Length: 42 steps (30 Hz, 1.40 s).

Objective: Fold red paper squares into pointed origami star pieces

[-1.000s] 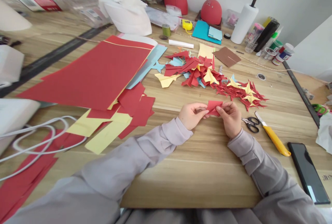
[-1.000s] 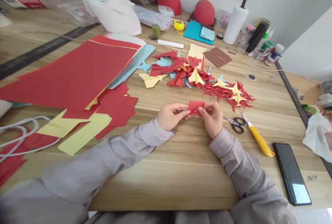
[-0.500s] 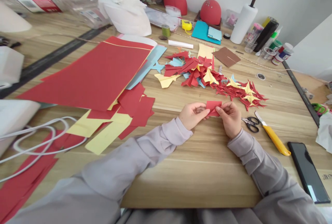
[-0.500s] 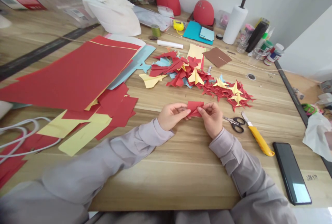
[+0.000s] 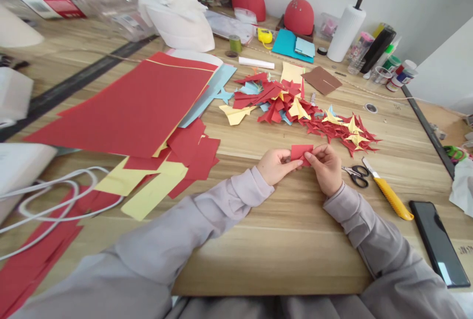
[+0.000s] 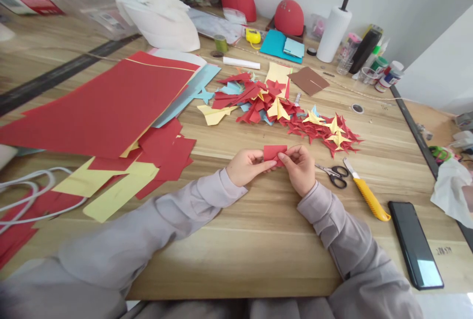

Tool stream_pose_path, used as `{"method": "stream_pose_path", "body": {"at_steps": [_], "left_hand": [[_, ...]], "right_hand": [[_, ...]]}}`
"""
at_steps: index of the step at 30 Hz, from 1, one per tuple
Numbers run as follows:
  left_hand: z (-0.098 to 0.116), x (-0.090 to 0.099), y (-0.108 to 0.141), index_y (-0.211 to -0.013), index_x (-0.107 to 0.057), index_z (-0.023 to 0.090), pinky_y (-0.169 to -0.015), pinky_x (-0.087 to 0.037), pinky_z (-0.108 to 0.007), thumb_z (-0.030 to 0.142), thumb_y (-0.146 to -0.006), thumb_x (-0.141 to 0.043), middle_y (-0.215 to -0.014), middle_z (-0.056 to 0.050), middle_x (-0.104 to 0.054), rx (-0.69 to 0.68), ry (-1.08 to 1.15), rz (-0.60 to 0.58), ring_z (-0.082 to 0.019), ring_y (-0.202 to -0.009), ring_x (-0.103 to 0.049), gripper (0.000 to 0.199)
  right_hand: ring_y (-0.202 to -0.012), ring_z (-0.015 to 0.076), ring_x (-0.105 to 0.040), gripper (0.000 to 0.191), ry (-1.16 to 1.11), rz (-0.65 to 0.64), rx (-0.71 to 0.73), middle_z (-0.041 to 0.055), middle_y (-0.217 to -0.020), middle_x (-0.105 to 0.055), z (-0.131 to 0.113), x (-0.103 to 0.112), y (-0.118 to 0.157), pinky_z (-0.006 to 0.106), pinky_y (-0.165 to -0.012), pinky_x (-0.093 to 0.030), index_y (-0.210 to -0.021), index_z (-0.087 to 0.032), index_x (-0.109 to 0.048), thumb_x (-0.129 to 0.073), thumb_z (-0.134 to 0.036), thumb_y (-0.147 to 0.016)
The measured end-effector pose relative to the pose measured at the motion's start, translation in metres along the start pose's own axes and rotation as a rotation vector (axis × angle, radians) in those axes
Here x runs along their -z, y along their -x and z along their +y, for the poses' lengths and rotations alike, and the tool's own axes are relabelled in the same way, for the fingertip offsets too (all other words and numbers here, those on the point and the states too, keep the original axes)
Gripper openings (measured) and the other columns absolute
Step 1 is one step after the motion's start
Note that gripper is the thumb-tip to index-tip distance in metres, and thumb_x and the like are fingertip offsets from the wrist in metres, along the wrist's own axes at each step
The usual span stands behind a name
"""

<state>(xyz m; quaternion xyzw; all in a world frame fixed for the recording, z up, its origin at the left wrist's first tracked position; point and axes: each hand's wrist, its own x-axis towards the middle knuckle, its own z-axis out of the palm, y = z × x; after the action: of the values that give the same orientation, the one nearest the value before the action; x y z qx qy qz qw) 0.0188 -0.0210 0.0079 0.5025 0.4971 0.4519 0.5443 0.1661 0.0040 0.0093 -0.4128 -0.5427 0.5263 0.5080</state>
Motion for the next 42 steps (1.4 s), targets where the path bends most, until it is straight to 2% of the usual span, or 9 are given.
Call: {"method": "stream_pose_path", "body": {"at_steps": [8,14,18,22,27,34,37,42], "left_hand": [[0.007,-0.001,0.001,-0.069,-0.068,0.010,-0.054,-0.048,-0.022,0.017,-0.071,-0.065,-0.062,-0.006,-0.069,0.080,0.050,-0.004,-0.010,-0.053,-0.060,0.008],[0.012,-0.002,0.001,-0.065,-0.065,0.009,-0.045,-0.045,-0.019,0.013,-0.075,-0.060,-0.063,-0.008,-0.070,0.162,0.029,-0.018,-0.011,-0.051,-0.061,0.012],[0.014,-0.001,0.001,-0.062,-0.063,0.009,-0.045,-0.046,-0.020,0.012,-0.076,-0.060,-0.063,-0.009,-0.070,0.179,0.052,0.000,-0.011,-0.050,-0.062,0.014],[0.016,0.000,0.001,-0.063,-0.064,0.009,-0.045,-0.046,-0.020,0.012,-0.076,-0.061,-0.062,-0.008,-0.070,0.188,0.079,0.003,-0.012,-0.050,-0.062,0.013],[0.016,0.000,0.001,-0.066,-0.064,0.008,-0.045,-0.046,-0.020,0.013,-0.075,-0.062,-0.061,-0.007,-0.069,0.159,0.092,-0.014,-0.012,-0.050,-0.062,0.010],[0.012,0.002,0.000,-0.066,-0.064,0.009,-0.044,-0.046,-0.019,0.021,-0.075,-0.063,-0.066,-0.010,-0.070,0.144,0.083,-0.073,-0.013,-0.054,-0.064,0.016],[0.010,0.004,-0.001,-0.074,-0.065,0.008,-0.045,-0.047,-0.020,0.028,-0.074,-0.064,-0.073,-0.012,-0.072,0.117,0.127,-0.121,-0.015,-0.057,-0.066,0.020],[0.003,0.009,-0.002,-0.107,-0.058,0.008,-0.049,-0.048,-0.022,0.032,-0.072,-0.064,-0.085,-0.015,-0.071,0.041,0.207,-0.199,-0.018,-0.065,-0.068,0.043]], "right_hand": [[-0.052,0.0082,-0.054,0.030,-0.018,0.001,-0.030,-0.0044,-0.060,-0.058,0.000,0.000,-0.001,0.022,-0.051,-0.045,-0.069,-0.019,-0.051,-0.076,-0.034,-0.063],[-0.052,0.0080,-0.052,0.028,-0.052,-0.011,-0.047,-0.0047,-0.060,-0.058,0.002,0.002,-0.002,0.021,-0.051,-0.044,-0.070,-0.019,-0.052,-0.076,-0.032,-0.063],[-0.050,0.0071,-0.048,0.022,-0.126,-0.011,-0.059,-0.0059,-0.059,-0.055,0.005,0.004,-0.004,0.021,-0.049,-0.041,-0.075,-0.020,-0.053,-0.068,-0.036,-0.072],[-0.054,0.0081,-0.050,0.020,-0.143,-0.091,-0.078,-0.0042,-0.066,-0.058,0.003,0.005,-0.004,0.022,-0.052,-0.042,-0.078,-0.021,-0.056,-0.065,-0.038,-0.075],[-0.055,0.0094,-0.050,0.024,0.011,-0.231,-0.071,-0.0029,-0.060,-0.057,-0.002,0.003,-0.002,0.024,-0.055,-0.041,-0.066,-0.018,-0.057,-0.070,-0.038,-0.070],[-0.050,0.0091,-0.049,0.030,0.039,-0.201,-0.106,-0.0030,-0.052,-0.056,-0.003,0.004,-0.002,0.024,-0.051,-0.039,-0.058,-0.018,-0.056,-0.067,-0.042,-0.072],[-0.049,0.0094,-0.050,0.030,0.028,-0.163,-0.118,-0.0028,-0.053,-0.056,-0.003,0.005,-0.002,0.024,-0.051,-0.040,-0.059,-0.018,-0.057,-0.068,-0.044,-0.071],[-0.049,0.0094,-0.049,0.032,0.028,-0.122,-0.115,-0.0032,-0.053,-0.055,-0.003,0.004,-0.003,0.024,-0.051,-0.041,-0.059,-0.018,-0.055,-0.067,-0.045,-0.071]]}}
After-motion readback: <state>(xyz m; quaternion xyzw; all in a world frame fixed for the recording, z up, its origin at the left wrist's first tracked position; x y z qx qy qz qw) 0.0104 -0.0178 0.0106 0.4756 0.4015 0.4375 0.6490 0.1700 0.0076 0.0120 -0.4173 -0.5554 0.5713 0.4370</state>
